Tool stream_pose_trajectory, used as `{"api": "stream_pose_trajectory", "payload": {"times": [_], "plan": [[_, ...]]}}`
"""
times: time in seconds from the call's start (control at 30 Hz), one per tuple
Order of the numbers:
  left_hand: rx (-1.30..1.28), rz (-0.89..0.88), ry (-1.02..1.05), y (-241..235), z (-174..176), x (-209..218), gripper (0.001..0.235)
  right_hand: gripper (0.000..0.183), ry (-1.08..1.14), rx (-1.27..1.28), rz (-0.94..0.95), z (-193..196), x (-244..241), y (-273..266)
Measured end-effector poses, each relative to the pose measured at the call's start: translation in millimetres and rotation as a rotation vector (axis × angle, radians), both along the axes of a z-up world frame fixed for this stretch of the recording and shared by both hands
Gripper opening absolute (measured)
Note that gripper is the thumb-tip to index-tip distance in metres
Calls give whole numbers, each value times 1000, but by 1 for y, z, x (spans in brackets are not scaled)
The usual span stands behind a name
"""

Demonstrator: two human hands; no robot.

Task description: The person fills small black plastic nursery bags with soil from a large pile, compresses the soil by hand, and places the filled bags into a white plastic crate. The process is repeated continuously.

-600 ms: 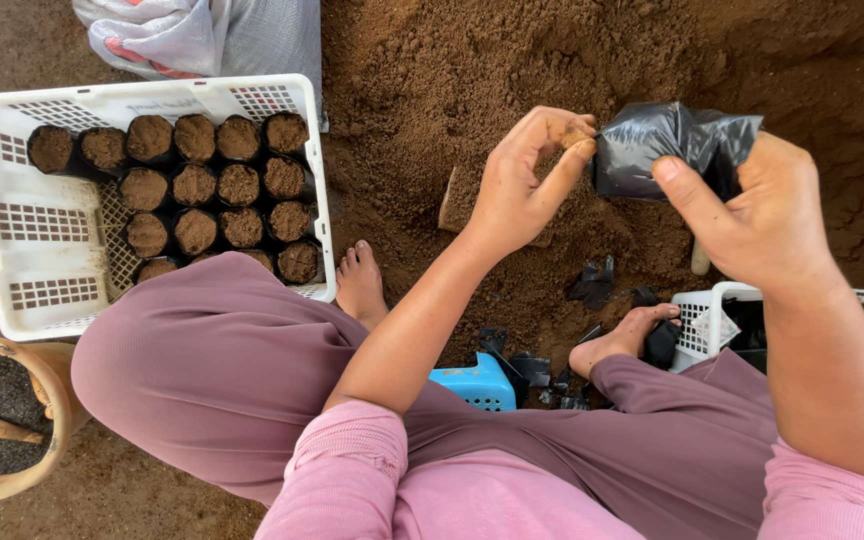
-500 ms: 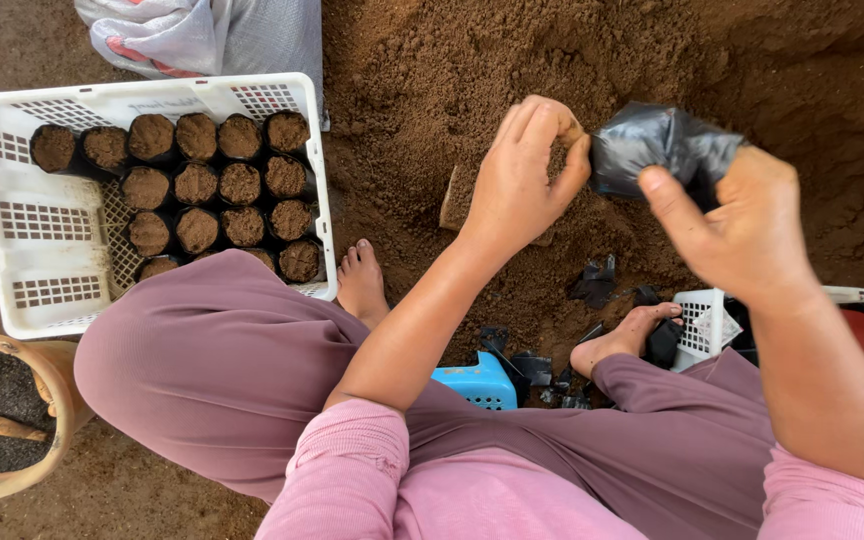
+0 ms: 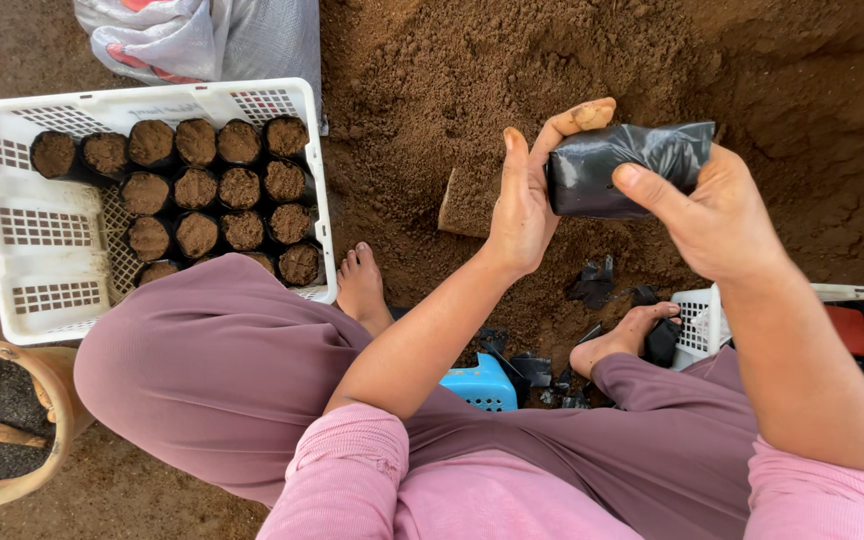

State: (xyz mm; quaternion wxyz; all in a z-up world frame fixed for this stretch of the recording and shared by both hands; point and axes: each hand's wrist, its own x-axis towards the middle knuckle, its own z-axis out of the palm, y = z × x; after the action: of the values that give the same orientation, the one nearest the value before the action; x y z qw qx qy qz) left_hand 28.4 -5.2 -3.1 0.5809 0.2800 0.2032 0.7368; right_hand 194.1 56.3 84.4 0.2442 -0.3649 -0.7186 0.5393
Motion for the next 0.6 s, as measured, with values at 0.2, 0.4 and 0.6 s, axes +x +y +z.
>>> {"api": "stream_pose_trajectory", "payload": {"times": [0.2,0.4,0.6], "plan": [[74,-35,-74,4,-10,-3,90,19,-113,9,130,12,-4,9],[69,54,-40,2,-8,9,61,17,-170,44,130,30,-16,27],[15,-123,-377,-2,-10,12,54,27,-536,280,161,42,-28,25]]}}
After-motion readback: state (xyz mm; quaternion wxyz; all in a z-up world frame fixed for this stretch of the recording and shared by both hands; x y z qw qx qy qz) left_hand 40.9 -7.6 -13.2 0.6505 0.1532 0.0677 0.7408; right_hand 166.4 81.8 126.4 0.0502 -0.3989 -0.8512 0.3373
